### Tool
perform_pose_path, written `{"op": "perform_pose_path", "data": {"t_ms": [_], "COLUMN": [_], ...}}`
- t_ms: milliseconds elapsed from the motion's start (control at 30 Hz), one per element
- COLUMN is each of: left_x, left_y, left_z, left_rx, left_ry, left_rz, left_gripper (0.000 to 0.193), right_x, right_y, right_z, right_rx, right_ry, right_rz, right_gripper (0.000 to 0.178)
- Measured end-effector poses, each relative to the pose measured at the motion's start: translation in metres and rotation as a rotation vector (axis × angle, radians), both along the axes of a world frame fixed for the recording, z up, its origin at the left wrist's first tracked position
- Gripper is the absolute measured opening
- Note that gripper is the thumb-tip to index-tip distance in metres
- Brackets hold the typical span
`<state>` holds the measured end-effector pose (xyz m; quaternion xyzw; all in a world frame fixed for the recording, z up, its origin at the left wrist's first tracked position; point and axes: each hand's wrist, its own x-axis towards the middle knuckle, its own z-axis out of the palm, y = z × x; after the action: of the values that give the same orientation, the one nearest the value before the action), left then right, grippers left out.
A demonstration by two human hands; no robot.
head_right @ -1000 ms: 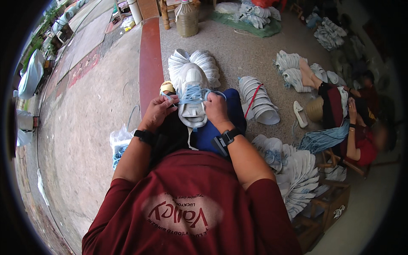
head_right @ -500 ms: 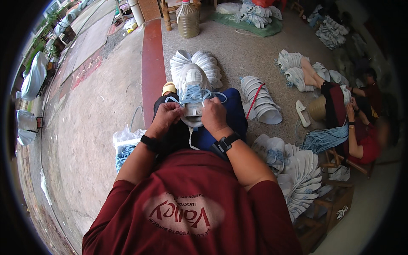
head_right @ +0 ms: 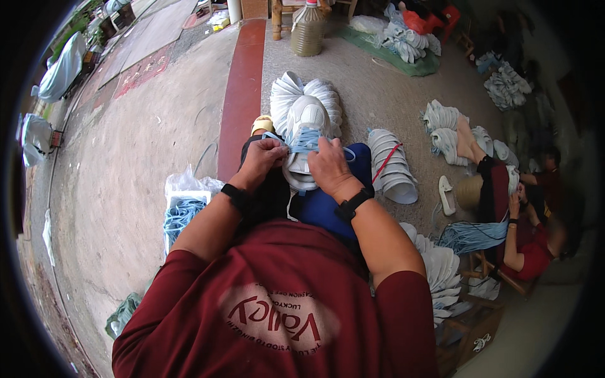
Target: Insert and thread laces through the eyelets of a shoe upper.
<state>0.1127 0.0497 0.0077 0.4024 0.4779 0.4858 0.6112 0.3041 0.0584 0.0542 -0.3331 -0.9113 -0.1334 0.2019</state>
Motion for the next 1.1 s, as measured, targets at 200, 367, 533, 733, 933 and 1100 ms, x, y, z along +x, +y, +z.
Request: {"op": "perform_pose_path", "data": {"t_ms": [200, 367, 533, 733, 933, 1100], "left_x": [0.005, 0.002, 0.001, 0.005, 0.000, 0.003], "left_y": [0.001, 0.000, 0.001, 0.001, 0.003, 0.004], "left_z": [0.006, 0.002, -0.005, -0.005, -0.008, -0.013], "left_rx": [0.032, 0.006, 0.018, 0.026, 0.071, 0.188], "left_ry": [0.009, -0.082, -0.090, -0.002, 0.101, 0.440], "left_rz": [0.069, 0.059, 0.061, 0.107, 0.047, 0.077], "left_gripper": [0.009, 0.010, 0.012, 0.014, 0.014, 0.014], "right_x": [-0.023, -0.024, -0.023, -0.022, -0.021, -0.023], "right_y": [-0.025, -0.014, -0.013, -0.016, -0.017, -0.017], "right_z": [0.000, -0.021, -0.022, -0.023, -0.024, -0.025], "right_rx": [-0.356, -0.441, -0.501, -0.537, -0.538, -0.527], "right_ry": [0.269, 0.336, 0.391, 0.419, 0.397, 0.401], "right_rz": [0.316, -0.036, -0.053, -0.047, -0.062, -0.070], "right_gripper": [0.006, 0.009, 0.017, 0.022, 0.025, 0.026]}}
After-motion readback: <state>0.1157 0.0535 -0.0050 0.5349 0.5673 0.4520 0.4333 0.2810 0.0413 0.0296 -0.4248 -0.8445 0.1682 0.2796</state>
